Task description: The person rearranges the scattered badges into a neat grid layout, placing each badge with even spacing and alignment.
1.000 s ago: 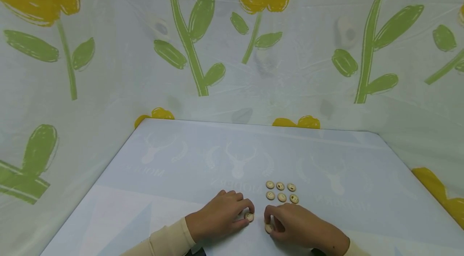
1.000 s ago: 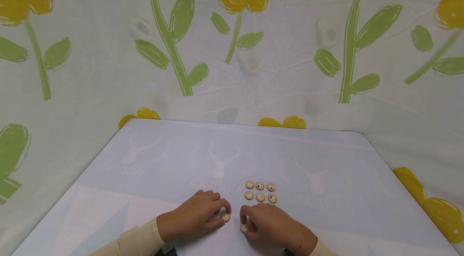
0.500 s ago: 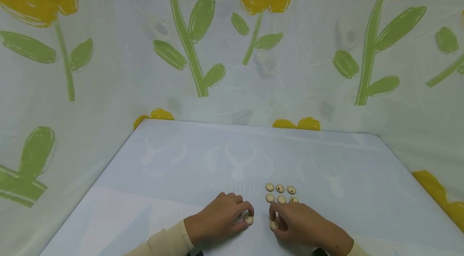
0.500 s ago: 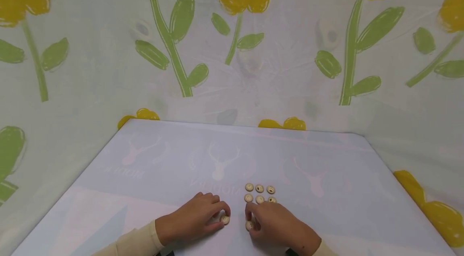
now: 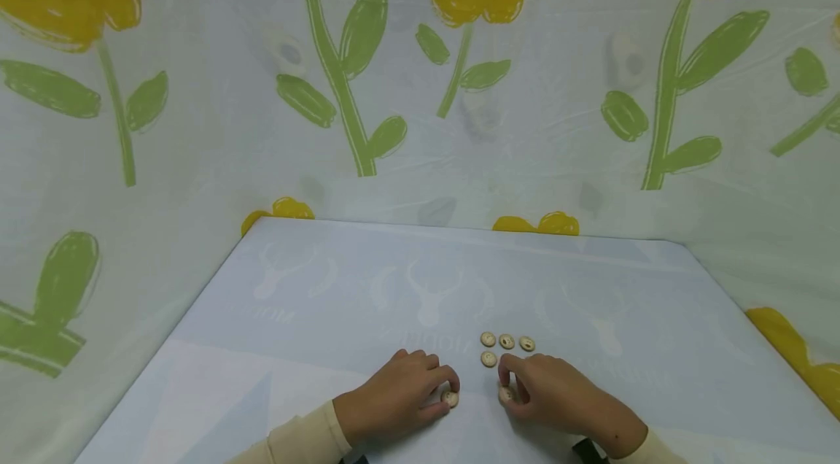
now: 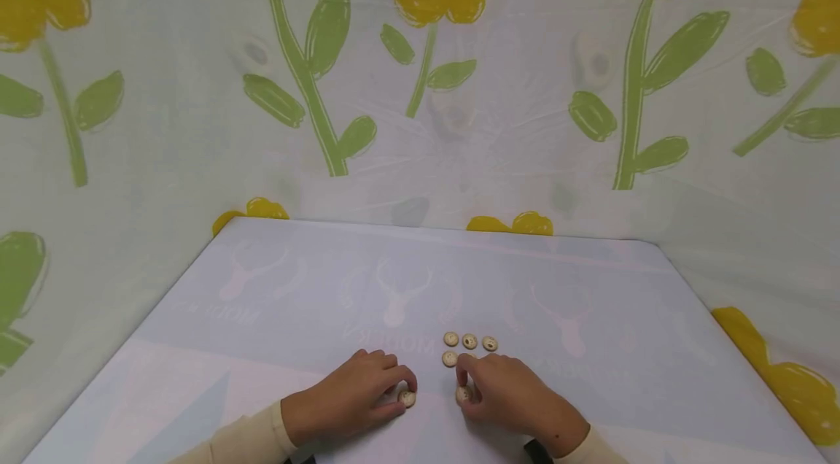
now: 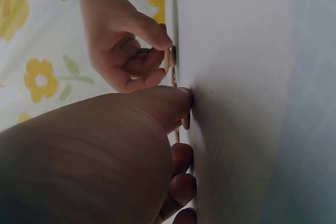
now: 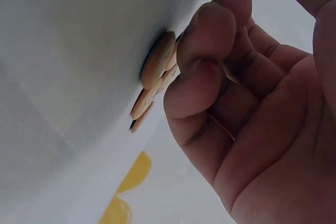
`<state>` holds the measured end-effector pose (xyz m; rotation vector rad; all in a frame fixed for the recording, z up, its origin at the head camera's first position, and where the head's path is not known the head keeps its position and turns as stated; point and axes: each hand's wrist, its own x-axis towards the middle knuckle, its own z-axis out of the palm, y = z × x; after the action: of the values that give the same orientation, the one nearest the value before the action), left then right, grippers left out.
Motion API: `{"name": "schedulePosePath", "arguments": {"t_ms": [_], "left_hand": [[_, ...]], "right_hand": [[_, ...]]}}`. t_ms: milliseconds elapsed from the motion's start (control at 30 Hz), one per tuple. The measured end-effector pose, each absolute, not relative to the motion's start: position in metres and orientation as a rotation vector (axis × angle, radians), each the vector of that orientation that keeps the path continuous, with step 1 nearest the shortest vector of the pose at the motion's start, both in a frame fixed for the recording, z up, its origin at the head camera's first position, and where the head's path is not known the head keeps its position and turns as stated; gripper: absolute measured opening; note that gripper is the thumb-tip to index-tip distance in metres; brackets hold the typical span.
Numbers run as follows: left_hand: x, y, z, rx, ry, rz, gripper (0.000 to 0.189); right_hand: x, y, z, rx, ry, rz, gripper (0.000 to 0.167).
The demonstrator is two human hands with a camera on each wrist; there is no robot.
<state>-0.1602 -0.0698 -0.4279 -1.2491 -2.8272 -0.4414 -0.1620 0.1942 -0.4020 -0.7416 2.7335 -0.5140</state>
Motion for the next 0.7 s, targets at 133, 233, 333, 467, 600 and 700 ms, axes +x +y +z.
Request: {"name": "schedulePosePath", "arguments": {"t_ms": [133,233,333,467,600,700], "left_hand": [[-0.161,-0.07,-0.429,-1.251,-2.828,-0.446,0.014],[-0.162,-0.069,-0.43,-1.253,-2.816,-0.428,0.014],[-0.163,-0.068,-0.429,-1.253,-2.805,-0.413,0.015],[-0.164,-0.068,-0.428,-1.244,-2.82,-0.449,0.014],[-0.163,-0.067,-0.428,-1.24,-2.879,-0.547,0.015],[-0.163,-0.064,-0.428,-1.239,-2.909,-0.606,0.016]], "right_hand": [[-0.164,0.197,-0.403,-0.718,2.74,-0.52,0.019],[-0.166,0.198,-0.404,-0.683,2.743,-0.531,0.021],[-0.167,0.2,-0.405,-0.666,2.749,-0.539,0.019],[-0.169,0.204,-0.404,-0.721,2.754,-0.581,0.017],[-0.17,0.207,-0.406,-0.777,2.737,-0.624,0.018],[-0.17,0.208,-0.41,-0.785,2.722,-0.636,0.018]]}}
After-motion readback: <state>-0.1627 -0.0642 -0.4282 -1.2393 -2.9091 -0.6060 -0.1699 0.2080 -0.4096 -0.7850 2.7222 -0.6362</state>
